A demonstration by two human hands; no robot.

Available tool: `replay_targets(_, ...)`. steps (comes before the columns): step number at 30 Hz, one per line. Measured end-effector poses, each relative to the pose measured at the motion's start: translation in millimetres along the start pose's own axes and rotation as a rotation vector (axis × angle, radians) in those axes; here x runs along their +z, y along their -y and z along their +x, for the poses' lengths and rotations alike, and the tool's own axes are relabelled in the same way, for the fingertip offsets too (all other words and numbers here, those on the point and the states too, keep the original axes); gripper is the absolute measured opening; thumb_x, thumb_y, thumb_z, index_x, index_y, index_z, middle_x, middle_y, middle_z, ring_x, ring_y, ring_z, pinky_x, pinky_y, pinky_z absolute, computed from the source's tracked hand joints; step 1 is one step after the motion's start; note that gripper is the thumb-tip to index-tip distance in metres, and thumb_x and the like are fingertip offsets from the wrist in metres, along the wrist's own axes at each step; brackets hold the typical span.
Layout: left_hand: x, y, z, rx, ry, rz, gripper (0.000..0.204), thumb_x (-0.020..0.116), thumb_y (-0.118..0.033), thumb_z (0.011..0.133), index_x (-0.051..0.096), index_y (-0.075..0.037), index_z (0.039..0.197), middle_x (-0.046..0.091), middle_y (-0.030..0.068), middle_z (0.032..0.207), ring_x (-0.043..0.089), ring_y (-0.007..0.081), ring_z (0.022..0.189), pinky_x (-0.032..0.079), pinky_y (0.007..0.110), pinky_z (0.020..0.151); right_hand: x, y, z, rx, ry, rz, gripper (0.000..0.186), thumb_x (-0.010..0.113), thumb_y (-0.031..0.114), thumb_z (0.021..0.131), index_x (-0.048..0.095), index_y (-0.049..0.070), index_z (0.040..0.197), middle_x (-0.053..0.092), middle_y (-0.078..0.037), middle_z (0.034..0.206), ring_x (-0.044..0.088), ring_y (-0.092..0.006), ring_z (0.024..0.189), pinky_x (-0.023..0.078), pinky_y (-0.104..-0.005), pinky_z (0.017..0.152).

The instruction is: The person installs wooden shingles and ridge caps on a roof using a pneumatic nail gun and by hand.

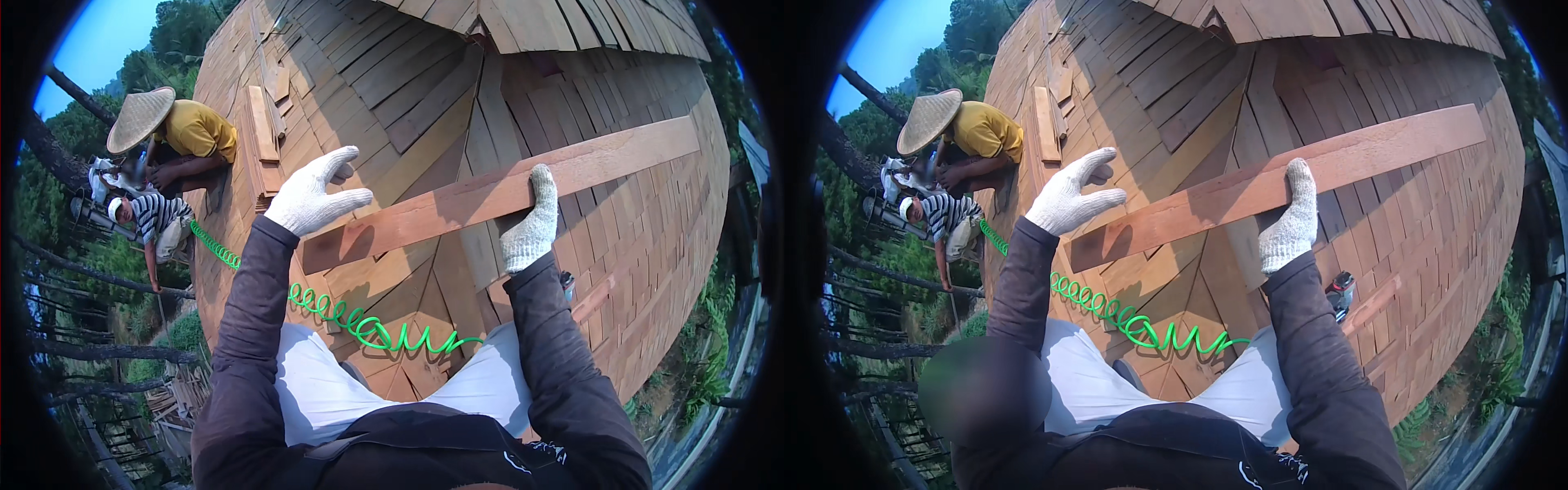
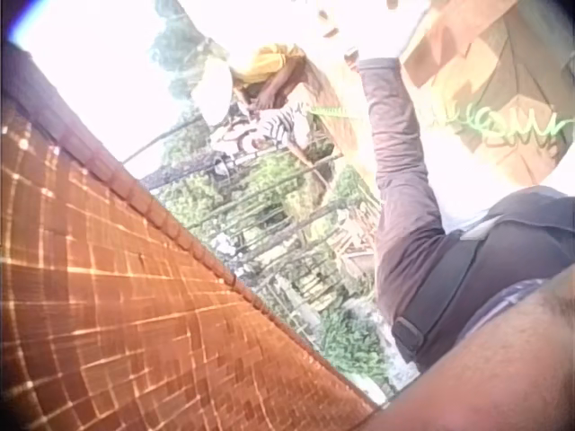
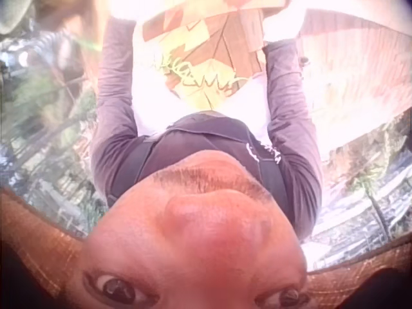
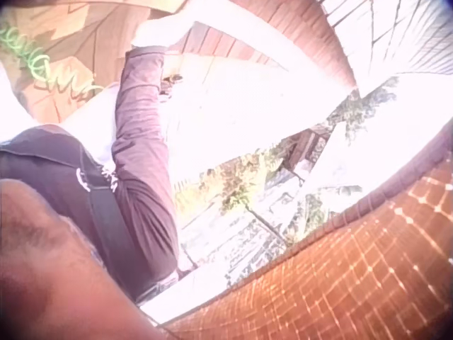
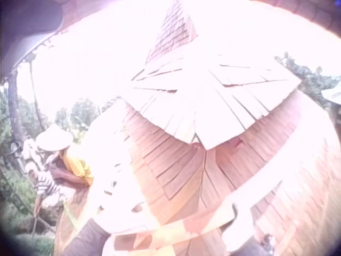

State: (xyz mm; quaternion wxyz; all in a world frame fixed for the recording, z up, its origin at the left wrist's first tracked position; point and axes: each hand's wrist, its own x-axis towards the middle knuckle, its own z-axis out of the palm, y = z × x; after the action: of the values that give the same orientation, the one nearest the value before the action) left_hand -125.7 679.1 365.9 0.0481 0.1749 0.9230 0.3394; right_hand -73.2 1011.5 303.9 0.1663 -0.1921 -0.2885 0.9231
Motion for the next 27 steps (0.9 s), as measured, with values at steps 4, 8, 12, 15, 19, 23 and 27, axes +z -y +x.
replay_targets(4,-17,-66,48,0.205,-0.442,-0.264,0.084,0.087,-0.034,0.084,0.048,0.001,0.149,0.065,0.0167,0.126,0.063,0.0264,0.12,0.048,0.04,0.108,-23,-11,12,0.085,-0.067,0.064,0.042,0.081,0.026,0.09,0.062,0.013,0.124,0.065,-0.005,0.114,0.065,-0.0223,0.107,0.056,-0.0431,0.095)
replay_targets(8,-45,-183,141,0.265,-0.423,-0.312,0.087,0.085,-0.033,0.086,0.041,-0.004,0.155,0.055,0.0187,0.143,0.055,0.0271,0.134,0.045,0.039,0.112,-55,-11,9,0.15,-0.184,0.072,0.053,0.083,0.022,0.088,0.056,0.011,0.133,0.064,-0.006,0.119,0.065,-0.0252,0.109,0.056,-0.0447,0.095)
replay_targets(12,-56,-263,233,0.121,-0.38,0.033,0.102,0.081,-0.05,0.084,0.032,0.0,0.159,0.038,0.0249,0.161,0.038,0.0363,0.15,0.032,0.042,0.122,-58,-1,-18,0.278,-0.31,0.19,0.063,0.082,0.034,0.085,0.055,0.01,0.137,0.063,-0.008,0.123,0.061,-0.0289,0.116,0.05,-0.0463,0.105)
replay_targets(15,-42,-266,255,0.01,-0.457,0.144,0.108,0.079,-0.057,0.083,0.029,0.002,0.16,0.032,0.0238,0.164,0.03,0.0354,0.154,0.026,0.041,0.125,-48,27,-38,0.294,-0.408,0.152,0.065,0.08,0.043,0.086,0.055,0.012,0.137,0.062,-0.007,0.124,0.059,-0.0295,0.118,0.048,-0.0463,0.106)
replay_targets(19,-31,-260,250,-0.005,-0.411,0.093,0.108,0.078,-0.058,0.084,0.029,0.003,0.159,0.031,0.0241,0.164,0.029,0.0352,0.154,0.025,0.041,0.126,-76,81,-76,0.293,-0.601,0.121,0.074,0.077,0.048,0.086,0.05,0.009,0.143,0.059,-0.011,0.13,0.057,-0.0313,0.123,0.046,-0.0468,0.108)
replay_targets(23,-34,-262,242,-0.048,-0.385,0.162,0.106,0.077,-0.057,0.086,0.029,0.003,0.159,0.031,0.0237,0.165,0.029,0.0351,0.154,0.024,0.041,0.126,-63,153,-85,0.312,-0.699,0.063,0.079,0.076,0.052,0.085,0.048,0.01,0.145,0.058,-0.013,0.132,0.055,-0.0341,0.123,0.046,-0.0472,0.108)
replay_targets(27,-31,-272,249,-0.02,-0.361,0.185,0.106,0.078,-0.055,0.086,0.029,0.005,0.159,0.031,0.0246,0.164,0.028,0.0363,0.154,0.023,0.042,0.126,-84,205,-66,0.387,-0.632,0.064,0.073,0.074,0.05,0.085,0.052,0.009,0.14,0.059,-0.014,0.127,0.058,-0.0368,0.116,0.049,-0.0488,0.102)
